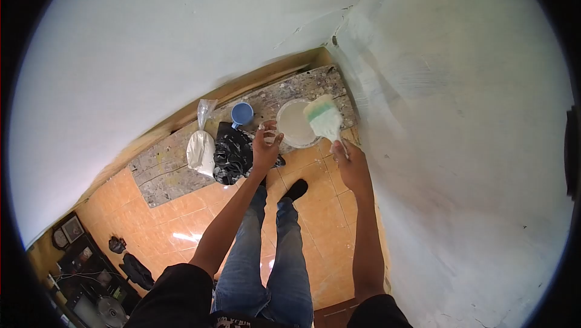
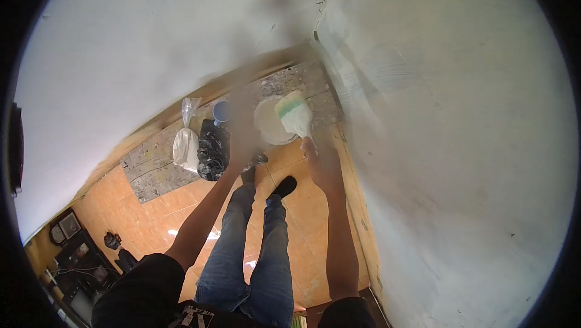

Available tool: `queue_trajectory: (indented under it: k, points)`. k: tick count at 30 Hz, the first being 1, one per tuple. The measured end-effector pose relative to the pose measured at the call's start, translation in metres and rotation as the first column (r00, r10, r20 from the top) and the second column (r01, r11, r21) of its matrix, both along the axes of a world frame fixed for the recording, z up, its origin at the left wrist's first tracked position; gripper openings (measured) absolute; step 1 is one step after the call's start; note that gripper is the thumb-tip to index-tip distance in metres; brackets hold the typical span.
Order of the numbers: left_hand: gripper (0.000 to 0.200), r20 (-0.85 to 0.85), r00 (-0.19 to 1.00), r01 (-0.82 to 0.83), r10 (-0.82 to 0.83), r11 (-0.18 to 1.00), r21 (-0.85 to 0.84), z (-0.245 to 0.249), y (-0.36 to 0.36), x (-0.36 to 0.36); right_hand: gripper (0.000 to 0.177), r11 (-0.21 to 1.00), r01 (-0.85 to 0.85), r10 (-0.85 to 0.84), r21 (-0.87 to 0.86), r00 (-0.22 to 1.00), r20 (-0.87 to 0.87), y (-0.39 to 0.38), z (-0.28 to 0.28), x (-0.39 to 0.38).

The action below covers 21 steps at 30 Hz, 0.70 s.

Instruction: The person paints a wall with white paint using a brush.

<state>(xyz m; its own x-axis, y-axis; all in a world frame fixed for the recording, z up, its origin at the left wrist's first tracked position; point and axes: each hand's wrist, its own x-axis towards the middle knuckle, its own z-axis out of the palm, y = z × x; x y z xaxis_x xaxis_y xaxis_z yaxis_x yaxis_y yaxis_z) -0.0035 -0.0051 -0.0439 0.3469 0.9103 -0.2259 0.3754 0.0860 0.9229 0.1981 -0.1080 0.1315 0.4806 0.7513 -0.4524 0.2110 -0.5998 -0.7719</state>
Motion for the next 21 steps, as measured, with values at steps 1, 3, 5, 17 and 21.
queue_trajectory:
  k: [1, 3, 5, 17, 21]
  points:
    - [0.04, 0.03, 1.0, 0.0, 0.001, 1.0, -0.013, -0.007, -0.001, -0.002, 0.036, 0.996, -0.093, 0.093, -0.011, 0.985, 0.148, -0.001, -0.012, -0.001]
    - [0.04, 0.086, 0.996, 0.004, 0.0, 0.999, -0.04, -0.019, -0.004, -0.005, 0.035, 0.962, -0.233, 0.272, -0.141, 0.853, 0.445, 0.001, -0.041, -0.002]
    - [0.04, -0.01, 1.0, 0.001, -0.001, 0.998, 0.057, -0.012, -0.003, 0.0, 0.035, 0.92, -0.296, 0.391, -0.256, 0.72, 0.573, 0.012, -0.053, -0.003]
    - [0.04, -0.069, 0.996, -0.069, 0.065, 0.996, -0.054, 0.032, 0.001, 0.01, 0.041, 0.82, -0.384, 0.57, -0.425, 0.623, 0.536, 0.077, -0.11, -0.007]
    - [0.041, 0.012, 0.997, -0.078, 0.078, 0.997, 0.027, 0.026, 0.0, 0.01, 0.037, 0.818, -0.39, 0.574, -0.423, 0.592, 0.566, 0.082, -0.121, -0.006]
